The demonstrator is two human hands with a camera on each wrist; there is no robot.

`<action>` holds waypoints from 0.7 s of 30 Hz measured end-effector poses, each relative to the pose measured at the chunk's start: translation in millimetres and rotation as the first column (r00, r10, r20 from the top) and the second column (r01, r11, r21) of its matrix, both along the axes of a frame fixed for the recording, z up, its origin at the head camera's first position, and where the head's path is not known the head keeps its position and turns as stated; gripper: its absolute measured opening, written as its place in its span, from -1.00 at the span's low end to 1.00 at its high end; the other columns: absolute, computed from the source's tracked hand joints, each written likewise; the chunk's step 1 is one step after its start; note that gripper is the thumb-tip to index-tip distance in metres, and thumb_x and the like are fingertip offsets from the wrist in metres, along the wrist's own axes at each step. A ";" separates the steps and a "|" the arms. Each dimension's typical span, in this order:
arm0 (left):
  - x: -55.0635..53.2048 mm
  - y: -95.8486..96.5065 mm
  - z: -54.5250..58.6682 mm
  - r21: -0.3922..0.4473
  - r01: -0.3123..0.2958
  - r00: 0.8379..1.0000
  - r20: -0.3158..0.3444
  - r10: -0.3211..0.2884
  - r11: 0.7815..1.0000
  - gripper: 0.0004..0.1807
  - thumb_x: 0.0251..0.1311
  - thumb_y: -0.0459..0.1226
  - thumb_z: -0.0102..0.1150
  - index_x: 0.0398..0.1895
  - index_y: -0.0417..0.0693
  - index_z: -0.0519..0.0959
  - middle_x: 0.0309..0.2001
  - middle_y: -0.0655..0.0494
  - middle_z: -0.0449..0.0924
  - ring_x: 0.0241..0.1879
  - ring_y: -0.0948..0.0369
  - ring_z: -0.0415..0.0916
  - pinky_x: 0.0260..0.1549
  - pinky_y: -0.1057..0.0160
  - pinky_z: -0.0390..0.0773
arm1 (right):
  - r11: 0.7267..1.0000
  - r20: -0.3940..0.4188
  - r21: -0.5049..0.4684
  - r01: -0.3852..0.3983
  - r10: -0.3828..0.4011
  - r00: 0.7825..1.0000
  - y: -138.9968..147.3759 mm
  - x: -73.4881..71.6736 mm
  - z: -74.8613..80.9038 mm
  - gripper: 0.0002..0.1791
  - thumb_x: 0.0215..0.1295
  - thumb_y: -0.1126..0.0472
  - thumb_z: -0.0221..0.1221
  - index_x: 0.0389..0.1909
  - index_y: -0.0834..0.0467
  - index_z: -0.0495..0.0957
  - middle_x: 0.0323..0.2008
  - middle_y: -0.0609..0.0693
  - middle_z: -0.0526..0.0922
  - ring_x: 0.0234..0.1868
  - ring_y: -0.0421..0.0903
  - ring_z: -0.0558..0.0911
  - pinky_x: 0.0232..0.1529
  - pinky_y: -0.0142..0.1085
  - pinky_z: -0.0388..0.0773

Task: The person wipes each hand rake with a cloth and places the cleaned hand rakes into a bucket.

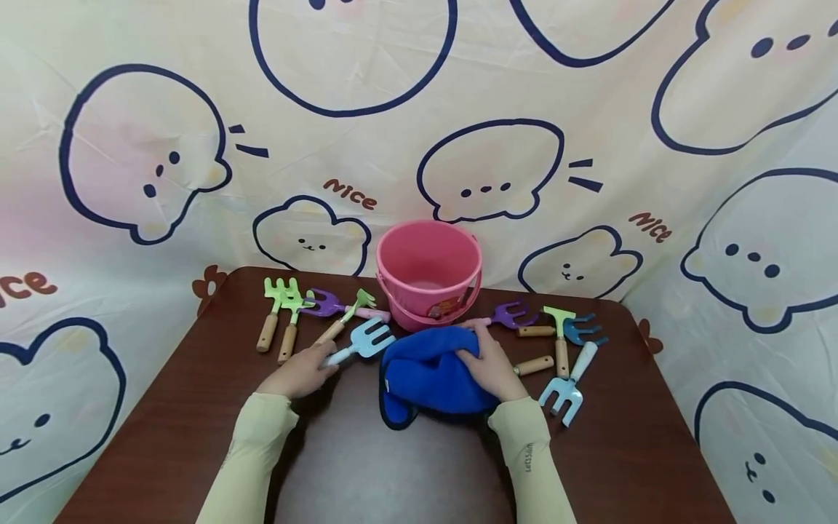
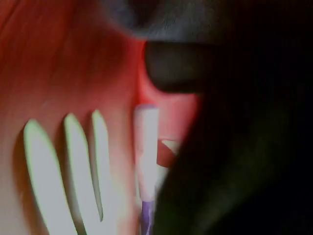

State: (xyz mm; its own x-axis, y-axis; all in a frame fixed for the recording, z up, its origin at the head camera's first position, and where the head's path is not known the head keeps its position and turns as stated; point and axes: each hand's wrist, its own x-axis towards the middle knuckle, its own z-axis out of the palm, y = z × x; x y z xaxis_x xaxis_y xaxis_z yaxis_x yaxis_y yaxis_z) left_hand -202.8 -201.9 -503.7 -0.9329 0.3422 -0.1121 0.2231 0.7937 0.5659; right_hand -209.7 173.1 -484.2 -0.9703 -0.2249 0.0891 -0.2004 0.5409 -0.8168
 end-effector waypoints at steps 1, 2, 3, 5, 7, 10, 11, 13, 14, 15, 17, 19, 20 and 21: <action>0.3 -2.5 1.8 0.015 -0.005 1.000 0.013 0.005 1.000 -0.85 0.44 -0.29 0.18 -0.03 -0.07 0.46 -0.31 0.05 0.47 -0.33 0.13 0.43 -0.30 0.13 0.44 | 0.997 -0.004 -0.074 -0.004 0.004 1.000 2.1 -0.2 1.8 -0.50 0.48 0.27 0.20 0.36 0.00 0.33 0.29 0.19 0.56 0.22 0.20 0.57 0.30 0.23 0.42; 0.7 -5.8 3.3 0.028 -0.004 1.000 0.021 0.003 1.000 -0.82 0.45 -0.28 0.18 0.01 -0.08 0.45 -0.31 0.05 0.48 -0.35 0.13 0.43 -0.31 0.13 0.43 | 0.989 -0.009 -0.148 -0.013 0.012 1.000 4.3 0.0 4.6 -0.45 0.47 0.29 0.22 0.40 -0.01 0.31 0.30 0.18 0.54 0.25 0.20 0.54 0.33 0.24 0.38; 1.0 -9.4 4.4 0.044 -0.003 0.999 0.036 0.002 0.999 -0.81 0.45 -0.28 0.17 0.03 -0.08 0.44 -0.33 0.05 0.48 -0.36 0.13 0.43 -0.32 0.14 0.42 | 0.978 -0.010 -0.206 -0.021 0.019 1.000 6.7 0.7 7.8 -0.40 0.45 0.30 0.24 0.44 -0.03 0.30 0.32 0.15 0.53 0.28 0.19 0.52 0.35 0.25 0.36; 2.1 -17.0 7.1 0.088 -0.011 0.997 0.078 0.004 0.996 -0.77 0.46 -0.27 0.17 0.08 -0.06 0.43 -0.34 0.05 0.46 -0.38 0.13 0.41 -0.35 0.15 0.39 | 0.954 0.005 -0.300 -0.021 0.024 1.000 11.1 3.7 15.4 -0.30 0.42 0.27 0.29 0.49 -0.13 0.29 0.36 0.09 0.48 0.34 0.19 0.47 0.39 0.29 0.31; 2.6 -24.4 9.7 0.132 -0.009 0.995 0.098 -0.004 0.991 -0.78 0.46 -0.26 0.17 0.07 -0.03 0.43 -0.35 0.05 0.44 -0.39 0.13 0.39 -0.36 0.15 0.38 | 0.943 -0.002 -0.332 -0.008 0.008 1.000 14.3 7.3 23.3 -0.27 0.38 0.22 0.34 0.50 -0.21 0.31 0.37 0.04 0.48 0.37 0.19 0.45 0.37 0.34 0.31; 2.1 -31.2 13.6 0.187 -0.021 0.990 0.138 -0.005 0.982 -0.77 0.48 -0.22 0.16 0.09 0.04 0.42 -0.30 0.04 0.42 -0.34 0.13 0.38 -0.33 0.15 0.37 | 0.968 -0.124 -0.246 0.056 -0.089 0.988 14.2 12.5 33.3 -0.32 0.37 0.19 0.36 0.45 -0.21 0.39 0.37 0.02 0.52 0.35 0.21 0.50 0.32 0.35 0.38; 1.6 -32.1 15.0 0.201 -0.022 0.991 0.137 -0.006 0.979 -0.77 0.48 -0.21 0.16 0.09 0.06 0.41 -0.28 0.03 0.42 -0.33 0.12 0.38 -0.33 0.15 0.37 | 0.980 -0.194 -0.176 0.088 -0.122 0.973 13.1 13.5 35.1 -0.34 0.36 0.20 0.37 0.44 -0.18 0.42 0.35 0.03 0.56 0.32 0.22 0.54 0.30 0.33 0.42; 0.5 -32.4 17.4 0.234 -0.021 0.990 0.144 -0.013 0.972 -0.76 0.49 -0.18 0.16 0.11 0.08 0.41 -0.27 0.01 0.42 -0.34 0.10 0.38 -0.35 0.16 0.39 | 0.985 -0.329 0.017 0.174 -0.159 0.931 10.2 15.0 36.9 -0.34 0.32 0.23 0.39 0.42 -0.12 0.46 0.28 0.07 0.63 0.18 0.22 0.66 0.20 0.27 0.55; 0.0 -31.9 18.4 0.250 -0.019 0.989 0.146 -0.018 0.968 -0.74 0.49 -0.17 0.16 0.13 0.09 0.40 -0.25 0.00 0.41 -0.33 0.10 0.38 -0.35 0.17 0.39 | 0.971 -0.376 0.112 0.209 -0.154 0.914 8.2 15.6 37.0 -0.33 0.31 0.24 0.40 0.42 -0.09 0.46 0.24 0.11 0.66 0.10 0.22 0.71 0.14 0.25 0.60; -0.2 -30.9 19.4 0.269 -0.013 0.989 0.147 -0.028 0.963 -0.73 0.49 -0.16 0.16 0.13 0.08 0.40 -0.25 0.00 0.41 -0.34 0.09 0.38 -0.36 0.17 0.40 | 0.952 -0.390 0.203 0.231 -0.138 0.910 6.2 16.1 36.2 -0.29 0.29 0.21 0.42 0.45 -0.09 0.44 0.22 0.13 0.68 0.05 0.22 0.73 0.09 0.24 0.63; 0.0 -28.4 20.7 0.307 -0.011 0.986 0.164 -0.041 0.952 -0.72 0.49 -0.15 0.17 0.14 0.08 0.39 -0.26 -0.01 0.39 -0.38 0.08 0.37 -0.39 0.19 0.41 | 0.928 -0.325 0.324 0.184 -0.073 0.943 1.9 16.7 33.9 -0.19 0.30 0.09 0.42 0.54 -0.11 0.32 0.21 0.15 0.69 0.02 0.21 0.74 0.07 0.23 0.64; 0.1 -25.6 21.3 0.338 0.005 0.984 0.166 -0.065 0.941 -0.70 0.49 -0.16 0.17 0.16 0.05 0.38 -0.26 -0.01 0.38 -0.41 0.09 0.37 -0.41 0.20 0.43 | 0.951 -0.160 0.304 0.052 -0.003 0.987 -3.3 15.4 29.2 -0.13 0.38 -0.03 0.34 0.62 -0.18 0.16 0.18 0.13 0.71 -0.09 0.18 0.75 0.02 0.18 0.66; 0.1 -24.1 21.4 0.350 0.006 0.983 0.169 -0.069 0.937 -0.70 0.48 -0.15 0.18 0.16 0.05 0.39 -0.27 0.00 0.38 -0.43 0.10 0.38 -0.43 0.22 0.43 | 0.972 -0.062 0.236 -0.013 0.028 0.998 -6.1 14.0 25.8 -0.14 0.43 -0.09 0.28 0.64 -0.20 0.09 0.19 0.12 0.70 -0.14 0.19 0.75 -0.01 0.17 0.67; 0.3 -22.6 21.4 0.358 0.006 0.983 0.172 -0.072 0.934 -0.70 0.48 -0.16 0.18 0.16 0.04 0.39 -0.28 0.00 0.38 -0.45 0.11 0.38 -0.45 0.23 0.44 | 0.987 0.030 0.153 -0.056 0.052 0.998 -8.9 12.4 22.1 -0.15 0.47 -0.14 0.21 0.65 -0.22 0.03 0.19 0.11 0.70 -0.21 0.19 0.75 -0.06 0.15 0.69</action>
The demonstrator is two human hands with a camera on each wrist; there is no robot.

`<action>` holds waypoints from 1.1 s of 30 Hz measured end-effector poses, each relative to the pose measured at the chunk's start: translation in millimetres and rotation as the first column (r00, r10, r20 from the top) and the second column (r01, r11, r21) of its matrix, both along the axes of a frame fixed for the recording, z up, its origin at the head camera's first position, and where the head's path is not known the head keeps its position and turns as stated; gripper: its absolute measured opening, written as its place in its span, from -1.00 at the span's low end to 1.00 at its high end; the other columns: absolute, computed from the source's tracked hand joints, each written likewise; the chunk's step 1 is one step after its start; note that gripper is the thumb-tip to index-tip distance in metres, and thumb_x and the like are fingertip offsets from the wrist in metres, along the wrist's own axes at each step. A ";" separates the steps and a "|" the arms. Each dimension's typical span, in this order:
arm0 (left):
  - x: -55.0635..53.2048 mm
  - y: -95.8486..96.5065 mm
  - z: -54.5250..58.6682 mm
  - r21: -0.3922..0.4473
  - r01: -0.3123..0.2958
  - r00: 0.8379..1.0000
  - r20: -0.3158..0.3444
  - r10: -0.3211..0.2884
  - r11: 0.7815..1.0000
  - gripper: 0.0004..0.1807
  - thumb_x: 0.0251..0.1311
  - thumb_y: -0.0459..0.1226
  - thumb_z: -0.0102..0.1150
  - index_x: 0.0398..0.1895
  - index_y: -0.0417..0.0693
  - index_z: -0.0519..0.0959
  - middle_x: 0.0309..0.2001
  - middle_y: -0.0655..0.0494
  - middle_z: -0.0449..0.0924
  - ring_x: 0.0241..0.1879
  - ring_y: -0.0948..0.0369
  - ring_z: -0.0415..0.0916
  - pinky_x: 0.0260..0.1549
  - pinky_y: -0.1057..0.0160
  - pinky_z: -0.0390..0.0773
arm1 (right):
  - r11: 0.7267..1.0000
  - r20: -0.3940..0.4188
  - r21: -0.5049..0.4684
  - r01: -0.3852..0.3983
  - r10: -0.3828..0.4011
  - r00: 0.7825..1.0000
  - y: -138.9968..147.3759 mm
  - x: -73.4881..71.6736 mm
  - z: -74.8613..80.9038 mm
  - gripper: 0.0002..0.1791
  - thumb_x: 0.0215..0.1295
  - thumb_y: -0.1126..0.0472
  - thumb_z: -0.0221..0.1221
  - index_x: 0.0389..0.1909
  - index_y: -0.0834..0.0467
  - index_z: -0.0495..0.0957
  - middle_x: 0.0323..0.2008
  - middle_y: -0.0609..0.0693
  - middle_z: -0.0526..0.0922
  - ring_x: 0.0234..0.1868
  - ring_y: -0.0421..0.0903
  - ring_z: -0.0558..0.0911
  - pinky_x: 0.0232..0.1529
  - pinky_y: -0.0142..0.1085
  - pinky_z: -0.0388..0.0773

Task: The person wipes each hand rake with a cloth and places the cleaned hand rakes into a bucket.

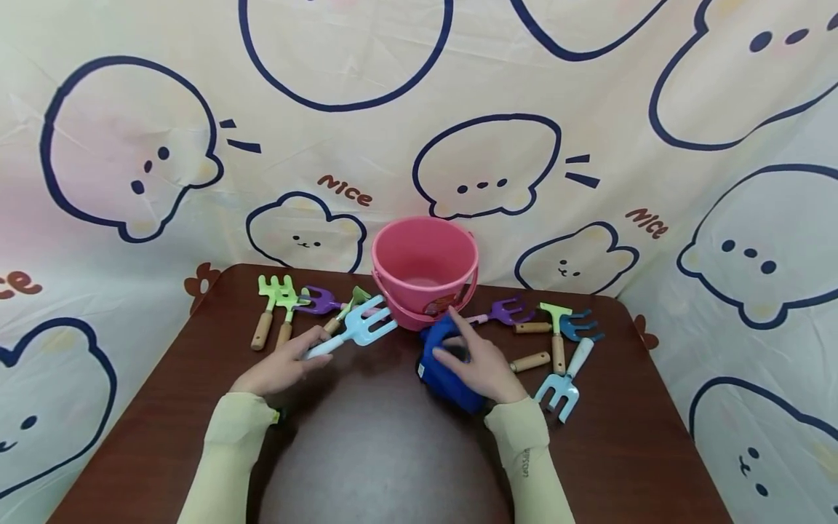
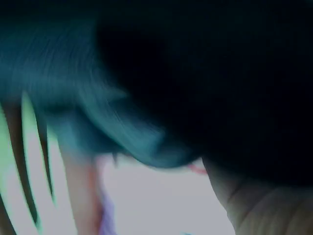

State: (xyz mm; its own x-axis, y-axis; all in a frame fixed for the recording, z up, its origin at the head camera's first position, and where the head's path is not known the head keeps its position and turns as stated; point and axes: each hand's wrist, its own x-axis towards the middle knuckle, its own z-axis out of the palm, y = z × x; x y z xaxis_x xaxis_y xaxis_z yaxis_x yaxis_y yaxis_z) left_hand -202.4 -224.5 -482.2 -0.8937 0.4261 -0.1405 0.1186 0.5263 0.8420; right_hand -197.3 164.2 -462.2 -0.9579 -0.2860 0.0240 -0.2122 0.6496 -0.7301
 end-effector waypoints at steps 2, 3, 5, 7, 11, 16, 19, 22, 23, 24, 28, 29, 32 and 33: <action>0.7 1.7 0.3 0.011 -0.003 1.000 -0.001 0.003 1.000 -0.70 0.48 -0.16 0.18 0.16 0.04 0.40 -0.31 0.01 0.38 -0.49 0.14 0.37 -0.47 0.24 0.43 | 0.987 0.137 -0.156 -0.031 0.052 0.989 -6.2 -4.7 -9.2 -0.22 0.56 -0.10 0.12 0.66 -0.23 0.00 0.19 0.09 0.69 -0.42 0.14 0.73 -0.25 0.05 0.72; 0.9 2.2 0.2 0.015 -0.002 1.000 -0.003 0.002 1.000 -0.70 0.48 -0.16 0.18 0.16 0.03 0.41 -0.32 0.01 0.38 -0.50 0.14 0.37 -0.49 0.25 0.43 | 0.977 0.177 -0.209 -0.032 0.070 0.982 -9.1 -7.3 -14.8 -0.25 0.58 -0.03 0.10 0.65 -0.23 0.00 0.18 0.10 0.69 -0.55 0.11 0.69 -0.37 -0.01 0.72; 1.3 3.1 0.3 0.017 -0.006 1.000 -0.004 0.006 1.000 -0.71 0.48 -0.16 0.19 0.15 0.04 0.42 -0.33 0.02 0.38 -0.50 0.15 0.37 -0.49 0.25 0.42 | 0.970 0.205 -0.242 -0.035 0.087 0.975 -14.1 -11.0 -26.2 -0.24 0.56 0.10 0.16 0.64 -0.20 0.04 0.17 0.13 0.67 -0.67 0.04 0.64 -0.52 -0.09 0.69; 2.0 3.6 0.5 0.015 -0.006 1.000 -0.007 0.006 1.000 -0.72 0.48 -0.17 0.19 0.15 0.03 0.42 -0.34 0.02 0.39 -0.51 0.14 0.38 -0.49 0.25 0.42 | 0.971 0.189 -0.233 -0.046 0.091 0.978 -18.4 -13.1 -35.4 -0.20 0.47 0.23 0.25 0.60 -0.15 0.12 0.14 0.16 0.66 -0.70 -0.04 0.63 -0.54 -0.17 0.67; 3.0 4.5 1.0 0.017 -0.002 1.000 -0.007 0.002 1.000 -0.72 0.48 -0.18 0.19 0.14 0.01 0.44 -0.30 0.00 0.40 -0.48 0.12 0.38 -0.49 0.24 0.45 | 0.977 0.084 -0.211 -0.027 0.045 0.995 -23.9 -13.9 -45.6 -0.38 0.32 0.31 0.38 0.37 -0.03 0.46 -0.03 0.11 0.72 -0.57 -0.10 0.69 -0.40 -0.21 0.70; 3.4 7.4 2.4 0.018 -0.001 1.000 0.025 0.001 1.000 -0.71 0.48 -0.16 0.19 0.15 0.03 0.45 -0.29 0.01 0.40 -0.47 0.12 0.36 -0.46 0.23 0.45 | 0.996 -0.241 -0.082 0.047 -0.065 0.968 -25.7 -11.8 -45.2 -0.60 0.23 0.33 0.44 0.05 -0.06 0.66 -0.22 -0.07 0.79 -0.27 -0.14 0.76 -0.14 -0.15 0.71; 3.5 9.0 4.0 0.018 -0.003 0.999 0.035 0.002 1.000 -0.70 0.49 -0.14 0.18 0.17 0.03 0.43 -0.31 0.01 0.38 -0.46 0.11 0.35 -0.45 0.22 0.43 | 0.990 -0.370 -0.124 0.072 -0.113 0.922 -25.2 -10.4 -40.7 -0.56 0.17 0.39 0.46 0.03 -0.04 0.67 -0.20 -0.03 0.79 -0.14 -0.06 0.78 -0.01 -0.05 0.71; 3.8 10.0 5.6 0.015 -0.007 0.999 0.035 0.007 1.000 -0.70 0.48 -0.14 0.18 0.17 0.04 0.43 -0.31 0.01 0.39 -0.45 0.11 0.35 -0.45 0.21 0.43 | 0.946 -0.306 -0.317 0.061 -0.163 0.938 -23.3 -9.7 -35.8 -0.55 0.20 0.46 0.40 0.07 0.06 0.62 -0.12 0.04 0.77 -0.06 -0.02 0.76 0.05 -0.09 0.70; 3.8 10.1 5.8 0.016 -0.007 0.999 0.036 0.006 1.000 -0.69 0.48 -0.14 0.18 0.17 0.04 0.43 -0.32 0.01 0.39 -0.45 0.11 0.35 -0.45 0.22 0.43 | 0.916 -0.253 -0.397 0.062 -0.175 0.952 -22.5 -9.7 -33.9 -0.57 0.24 0.48 0.36 0.10 0.11 0.58 -0.10 0.06 0.76 -0.03 -0.02 0.75 0.06 -0.13 0.70; 4.0 10.1 6.2 0.015 -0.007 0.999 0.037 0.007 1.000 -0.70 0.48 -0.14 0.18 0.17 0.04 0.44 -0.32 0.01 0.39 -0.46 0.11 0.35 -0.45 0.22 0.43 | 0.873 -0.183 -0.482 0.072 -0.181 0.966 -21.5 -9.7 -32.2 -0.59 0.30 0.47 0.31 0.12 0.15 0.54 -0.10 0.06 0.75 -0.02 -0.05 0.72 0.06 -0.18 0.67; 4.9 10.2 6.8 0.005 -0.007 0.999 0.038 0.007 1.000 -0.71 0.48 -0.14 0.18 0.16 0.04 0.45 -0.33 0.01 0.41 -0.48 0.14 0.36 -0.47 0.24 0.44 | 0.674 0.112 -0.718 0.173 -0.133 0.985 -17.6 -11.6 -26.9 -0.62 0.53 0.30 0.13 0.29 0.18 0.36 -0.22 -0.06 0.61 -0.09 -0.13 0.60 0.07 -0.23 0.48; 5.2 10.0 7.1 0.004 -0.004 0.999 0.039 0.003 1.000 -0.71 0.48 -0.14 0.18 0.16 0.04 0.44 -0.33 0.01 0.41 -0.47 0.13 0.36 -0.47 0.24 0.44 | 0.646 0.165 -0.737 0.199 -0.113 0.980 -16.8 -12.2 -26.5 -0.57 0.55 0.25 0.13 0.35 0.16 0.33 -0.27 -0.08 0.57 -0.11 -0.14 0.58 0.09 -0.21 0.45; 6.1 9.6 8.8 0.000 -0.005 0.998 0.057 0.005 1.000 -0.70 0.48 -0.14 0.18 0.16 0.01 0.45 -0.36 0.00 0.41 -0.48 0.12 0.36 -0.46 0.24 0.43 | 0.647 0.225 -0.729 0.225 -0.084 0.971 -16.1 -13.0 -24.9 -0.48 0.55 0.21 0.15 0.45 0.11 0.31 -0.36 -0.12 0.41 -0.21 -0.15 0.49 0.04 -0.20 0.40; 6.4 9.4 9.5 0.000 -0.002 0.998 0.059 0.002 1.000 -0.71 0.48 -0.15 0.18 0.15 0.01 0.45 -0.36 0.00 0.41 -0.48 0.11 0.35 -0.46 0.23 0.43 | 0.662 0.217 -0.717 0.219 -0.087 0.972 -16.3 -13.1 -24.8 -0.47 0.55 0.23 0.15 0.46 0.11 0.32 -0.36 -0.11 0.37 -0.21 -0.14 0.45 0.03 -0.21 0.39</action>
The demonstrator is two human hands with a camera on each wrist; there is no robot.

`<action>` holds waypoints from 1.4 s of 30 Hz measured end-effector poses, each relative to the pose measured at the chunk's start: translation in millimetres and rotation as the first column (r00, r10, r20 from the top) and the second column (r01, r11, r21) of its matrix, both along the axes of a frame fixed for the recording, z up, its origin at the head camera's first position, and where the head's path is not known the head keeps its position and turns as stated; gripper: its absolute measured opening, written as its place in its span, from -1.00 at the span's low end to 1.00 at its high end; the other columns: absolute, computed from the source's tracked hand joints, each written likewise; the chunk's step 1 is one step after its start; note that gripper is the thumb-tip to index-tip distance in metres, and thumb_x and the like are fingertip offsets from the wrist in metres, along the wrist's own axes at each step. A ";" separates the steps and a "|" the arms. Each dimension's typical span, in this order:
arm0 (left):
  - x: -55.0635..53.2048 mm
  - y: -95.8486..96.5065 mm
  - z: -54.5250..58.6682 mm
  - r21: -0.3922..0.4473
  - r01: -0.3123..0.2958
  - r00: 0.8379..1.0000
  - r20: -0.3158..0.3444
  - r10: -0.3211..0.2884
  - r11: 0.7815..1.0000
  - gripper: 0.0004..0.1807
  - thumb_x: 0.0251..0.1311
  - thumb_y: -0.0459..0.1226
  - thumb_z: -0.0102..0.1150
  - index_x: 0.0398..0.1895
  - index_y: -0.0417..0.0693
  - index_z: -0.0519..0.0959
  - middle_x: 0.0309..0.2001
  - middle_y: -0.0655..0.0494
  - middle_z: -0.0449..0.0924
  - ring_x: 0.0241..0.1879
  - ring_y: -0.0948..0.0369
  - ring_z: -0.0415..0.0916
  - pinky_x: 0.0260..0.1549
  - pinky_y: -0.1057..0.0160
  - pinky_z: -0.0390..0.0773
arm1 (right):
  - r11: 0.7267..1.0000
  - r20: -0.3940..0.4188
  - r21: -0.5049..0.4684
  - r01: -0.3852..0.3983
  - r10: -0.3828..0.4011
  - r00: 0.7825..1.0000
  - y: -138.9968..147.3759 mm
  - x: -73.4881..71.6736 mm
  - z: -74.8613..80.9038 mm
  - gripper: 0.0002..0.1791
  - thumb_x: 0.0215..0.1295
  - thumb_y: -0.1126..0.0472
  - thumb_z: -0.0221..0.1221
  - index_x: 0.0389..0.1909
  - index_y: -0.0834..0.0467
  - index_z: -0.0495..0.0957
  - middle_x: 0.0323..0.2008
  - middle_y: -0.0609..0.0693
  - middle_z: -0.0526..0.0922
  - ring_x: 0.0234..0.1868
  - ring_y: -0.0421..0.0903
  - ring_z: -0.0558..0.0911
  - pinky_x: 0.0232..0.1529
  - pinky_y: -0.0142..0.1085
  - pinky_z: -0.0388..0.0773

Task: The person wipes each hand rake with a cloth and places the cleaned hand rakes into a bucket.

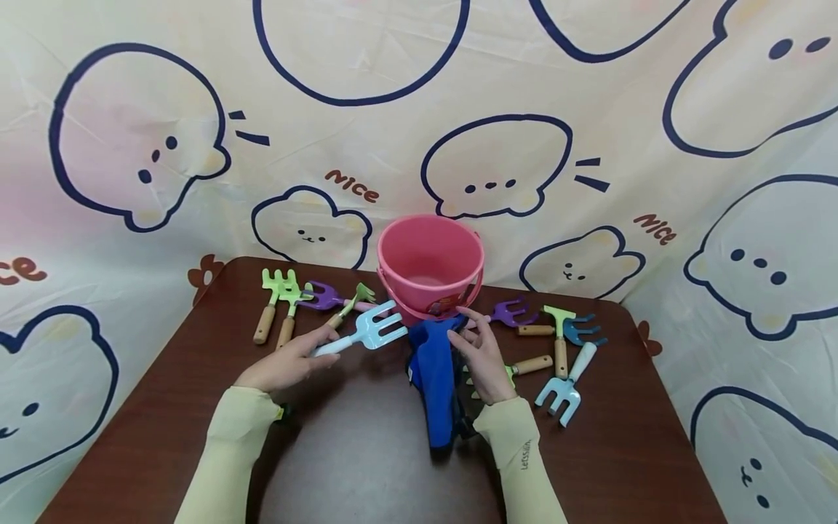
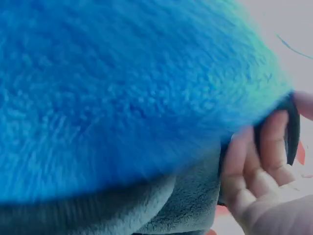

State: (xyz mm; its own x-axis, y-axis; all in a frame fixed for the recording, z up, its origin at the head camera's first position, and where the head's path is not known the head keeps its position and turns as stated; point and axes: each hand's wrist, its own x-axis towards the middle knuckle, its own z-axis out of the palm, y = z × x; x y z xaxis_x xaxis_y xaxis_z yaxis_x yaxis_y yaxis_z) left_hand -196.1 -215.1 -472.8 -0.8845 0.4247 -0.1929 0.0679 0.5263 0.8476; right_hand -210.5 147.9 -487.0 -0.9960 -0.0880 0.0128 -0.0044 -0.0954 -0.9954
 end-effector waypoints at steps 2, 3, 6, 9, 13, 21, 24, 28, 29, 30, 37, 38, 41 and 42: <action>0.6 0.2 1.6 0.004 0.010 1.000 0.003 -0.010 1.000 -0.72 0.47 -0.15 0.19 0.14 0.01 0.46 -0.36 0.00 0.41 -0.48 0.11 0.35 -0.45 0.22 0.43 | 0.994 -0.064 0.109 0.029 -0.022 0.998 -0.1 -0.2 0.8 -0.52 0.53 0.28 0.16 0.41 0.14 0.41 -0.40 -0.08 0.29 -0.27 -0.13 0.39 -0.06 -0.28 0.37; 1.0 0.4 2.6 0.008 0.014 1.000 0.006 -0.014 1.000 -0.72 0.47 -0.15 0.20 0.13 0.01 0.47 -0.36 0.00 0.41 -0.48 0.11 0.34 -0.45 0.22 0.42 | 0.985 -0.101 0.165 0.054 -0.037 0.994 0.2 0.1 1.4 -0.57 0.53 0.30 0.15 0.37 0.15 0.48 -0.40 -0.08 0.24 -0.29 -0.14 0.34 -0.11 -0.31 0.31; 1.9 1.5 5.3 0.026 0.027 1.000 0.003 -0.027 0.999 -0.73 0.46 -0.14 0.22 0.11 0.05 0.48 -0.35 0.00 0.40 -0.48 0.11 0.34 -0.44 0.21 0.43 | 0.961 -0.187 0.255 0.105 -0.058 0.981 3.4 2.4 6.7 -0.69 0.53 0.32 0.15 0.20 0.21 0.63 -0.47 -0.07 0.25 -0.40 -0.16 0.30 -0.25 -0.35 0.26; 2.5 3.5 8.1 0.042 0.038 0.999 -0.024 -0.037 0.998 -0.71 0.45 -0.11 0.22 0.12 0.07 0.48 -0.34 0.00 0.39 -0.46 0.11 0.35 -0.44 0.21 0.44 | 0.972 -0.246 0.221 0.081 -0.025 0.969 10.1 6.3 14.7 -0.74 0.54 0.32 0.13 0.10 0.28 0.69 -0.45 -0.13 0.48 -0.36 -0.21 0.44 -0.23 -0.40 0.39; 3.4 9.5 11.2 0.075 0.046 0.995 -0.094 -0.039 0.996 -0.71 0.45 -0.07 0.23 0.11 0.12 0.47 -0.26 0.00 0.42 -0.30 0.06 0.41 -0.31 0.16 0.46 | 0.970 -0.418 0.213 0.116 -0.017 0.908 18.6 11.3 22.0 -0.68 0.41 0.51 0.09 0.04 0.25 0.71 -0.41 -0.15 0.61 -0.41 -0.25 0.49 -0.30 -0.39 0.44; -0.3 49.0 14.9 0.248 0.015 0.957 -0.285 0.058 0.969 -0.69 0.50 -0.13 0.16 0.22 0.11 0.43 0.11 0.05 0.50 0.06 0.05 0.41 -0.02 0.10 0.51 | 0.860 -0.557 -0.030 0.510 -0.438 0.706 4.0 13.9 31.0 -0.76 0.12 0.63 0.23 -0.21 0.35 0.58 -0.44 -0.04 0.55 -0.48 -0.17 0.45 -0.34 -0.39 0.45; -0.8 75.2 13.0 0.301 0.038 0.907 -0.411 0.093 0.953 -0.67 0.50 -0.24 0.15 0.25 0.02 0.42 0.18 0.07 0.51 0.07 0.12 0.44 0.00 0.19 0.51 | 0.923 -0.376 -0.150 0.354 -0.384 0.843 -12.8 15.5 30.5 -0.73 0.29 0.53 0.22 -0.04 0.27 0.49 -0.26 -0.07 0.56 -0.32 -0.16 0.57 -0.33 -0.41 0.53; 2.6 108.4 6.0 0.213 -0.012 0.832 -0.540 0.128 0.977 -0.66 0.50 -0.26 0.15 0.25 -0.06 0.41 -0.12 0.04 0.59 -0.21 0.17 0.52 -0.23 0.26 0.53 | 0.949 -0.182 -0.291 0.119 -0.177 0.967 -38.1 18.3 28.5 -0.65 0.49 0.36 0.17 0.20 0.10 0.39 -0.06 -0.05 0.62 -0.08 -0.17 0.63 -0.14 -0.40 0.62; 4.0 115.1 3.6 0.172 -0.036 0.818 -0.560 0.128 0.984 -0.65 0.50 -0.24 0.15 0.25 -0.06 0.40 -0.19 0.06 0.59 -0.28 0.20 0.52 -0.28 0.27 0.54 | 0.944 -0.155 -0.315 0.097 -0.152 0.976 -43.2 18.6 28.0 -0.64 0.50 0.34 0.16 0.23 0.09 0.37 -0.01 -0.06 0.63 -0.01 -0.18 0.63 -0.09 -0.40 0.64; 5.4 121.2 1.6 0.128 -0.058 0.808 -0.577 0.121 0.990 -0.66 0.51 -0.23 0.15 0.25 -0.05 0.40 -0.22 0.08 0.59 -0.32 0.22 0.52 -0.31 0.28 0.54 | 0.936 -0.136 -0.340 0.087 -0.141 0.981 -47.5 18.8 27.8 -0.63 0.50 0.35 0.15 0.24 0.11 0.36 0.03 -0.07 0.65 0.03 -0.19 0.63 -0.04 -0.40 0.65; 11.3 137.8 -5.8 -0.021 -0.170 0.761 -0.638 0.118 0.985 -0.69 0.48 -0.20 0.19 0.18 -0.02 0.43 -0.32 0.15 0.58 -0.48 0.28 0.48 -0.48 0.35 0.52 | 0.913 -0.112 -0.339 0.228 -0.280 0.954 -52.9 14.8 26.5 -0.63 0.34 0.57 0.15 0.14 0.29 0.48 -0.24 -0.09 0.73 -0.19 -0.23 0.66 -0.23 -0.44 0.65; 11.5 137.7 -6.3 -0.023 -0.180 0.758 -0.640 0.123 0.983 -0.69 0.47 -0.20 0.20 0.18 -0.02 0.44 -0.33 0.16 0.57 -0.49 0.29 0.47 -0.48 0.36 0.52 | 0.914 -0.107 -0.334 0.231 -0.280 0.954 -52.0 14.0 26.0 -0.62 0.33 0.57 0.15 0.13 0.29 0.49 -0.28 -0.09 0.73 -0.23 -0.24 0.66 -0.27 -0.44 0.64; 11.7 137.1 -8.0 -0.038 -0.182 0.754 -0.647 0.115 0.983 -0.68 0.48 -0.19 0.19 0.18 -0.01 0.43 -0.33 0.16 0.58 -0.48 0.30 0.48 -0.46 0.37 0.55 | 0.915 -0.117 -0.337 0.221 -0.273 0.955 -49.3 12.4 25.0 -0.63 0.32 0.58 0.17 0.11 0.31 0.50 -0.29 -0.10 0.73 -0.21 -0.24 0.67 -0.22 -0.43 0.67; 12.0 136.8 -8.6 -0.045 -0.178 0.752 -0.651 0.106 0.983 -0.68 0.48 -0.18 0.19 0.19 -0.02 0.43 -0.32 0.16 0.59 -0.48 0.31 0.49 -0.45 0.37 0.56 | 0.916 -0.118 -0.337 0.218 -0.271 0.955 -48.3 12.2 24.4 -0.64 0.32 0.58 0.17 0.10 0.30 0.51 -0.31 -0.10 0.72 -0.23 -0.24 0.67 -0.24 -0.42 0.67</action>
